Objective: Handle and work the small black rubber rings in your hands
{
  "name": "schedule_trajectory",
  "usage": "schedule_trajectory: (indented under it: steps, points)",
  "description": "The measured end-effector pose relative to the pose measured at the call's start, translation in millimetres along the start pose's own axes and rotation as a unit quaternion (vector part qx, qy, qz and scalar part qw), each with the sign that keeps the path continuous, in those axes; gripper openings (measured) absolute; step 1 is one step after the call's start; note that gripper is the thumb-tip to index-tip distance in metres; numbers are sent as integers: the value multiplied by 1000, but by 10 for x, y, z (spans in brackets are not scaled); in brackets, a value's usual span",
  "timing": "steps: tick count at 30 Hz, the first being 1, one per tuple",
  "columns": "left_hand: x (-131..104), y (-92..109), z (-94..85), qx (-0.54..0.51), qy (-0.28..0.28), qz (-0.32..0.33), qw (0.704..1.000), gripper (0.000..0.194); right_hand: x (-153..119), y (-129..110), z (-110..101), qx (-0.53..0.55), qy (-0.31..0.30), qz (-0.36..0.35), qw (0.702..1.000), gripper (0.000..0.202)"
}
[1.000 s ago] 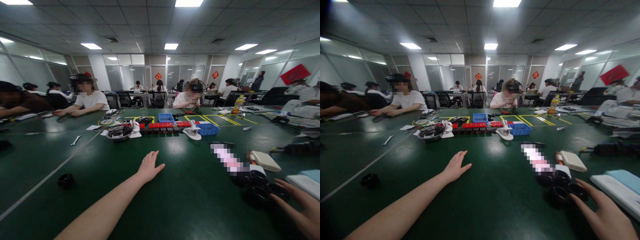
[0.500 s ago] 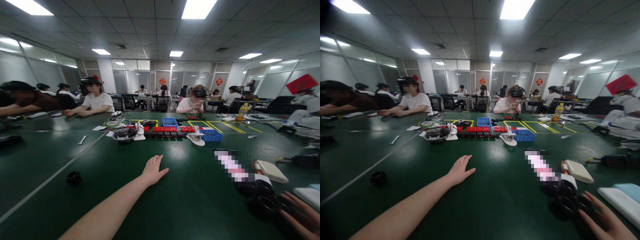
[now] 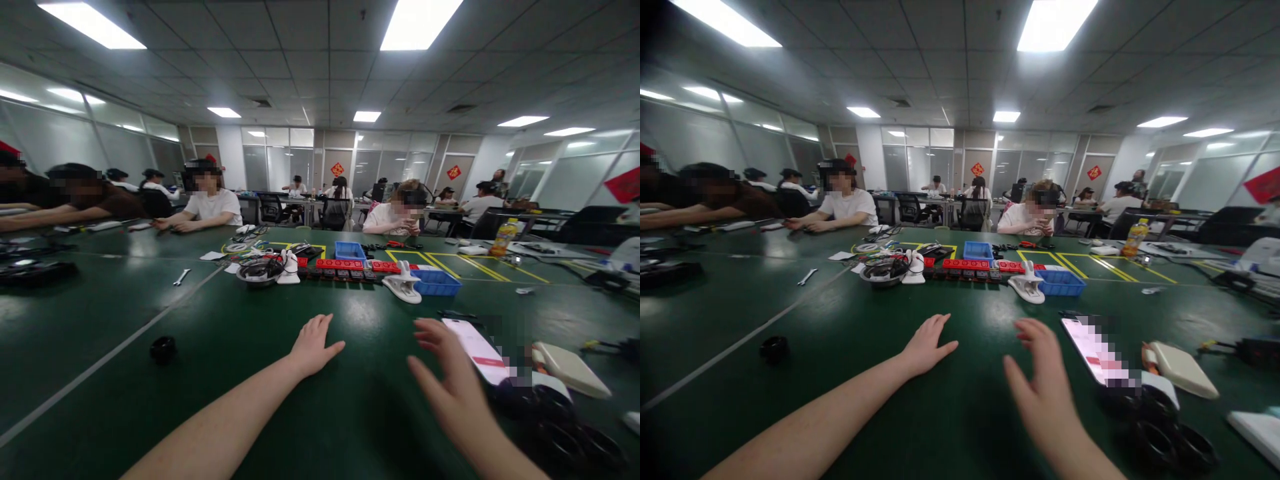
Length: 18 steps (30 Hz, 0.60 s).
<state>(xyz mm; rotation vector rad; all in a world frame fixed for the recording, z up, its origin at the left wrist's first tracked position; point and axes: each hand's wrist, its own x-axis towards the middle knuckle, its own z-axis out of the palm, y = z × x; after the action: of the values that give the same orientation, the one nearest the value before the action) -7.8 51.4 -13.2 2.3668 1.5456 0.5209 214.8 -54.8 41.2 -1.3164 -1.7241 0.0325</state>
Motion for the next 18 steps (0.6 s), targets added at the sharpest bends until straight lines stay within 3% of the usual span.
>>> schedule_trajectory:
  steps: [3,6,11,14,16,18]
  points:
    - [-1,0,-1,-1,32,0,999,69,15,-173,691,-73,-175,14,982,59]
    - [12,-19,5,3,41,-2,999,71,-58,-104,1003,-141,-304,33,942,63]
    - [40,-13,58,38,5,-14,999,77,-67,-52,976,-174,-361,-11,916,57]
    - [55,62,6,116,34,-10,993,78,-39,-77,941,-179,-372,-13,911,57]
    - [63,93,-168,193,97,-3,976,79,-32,-76,936,-180,-376,-16,909,56]
    - [44,39,-474,263,168,-30,950,78,-29,-63,934,-177,-378,-23,908,56]
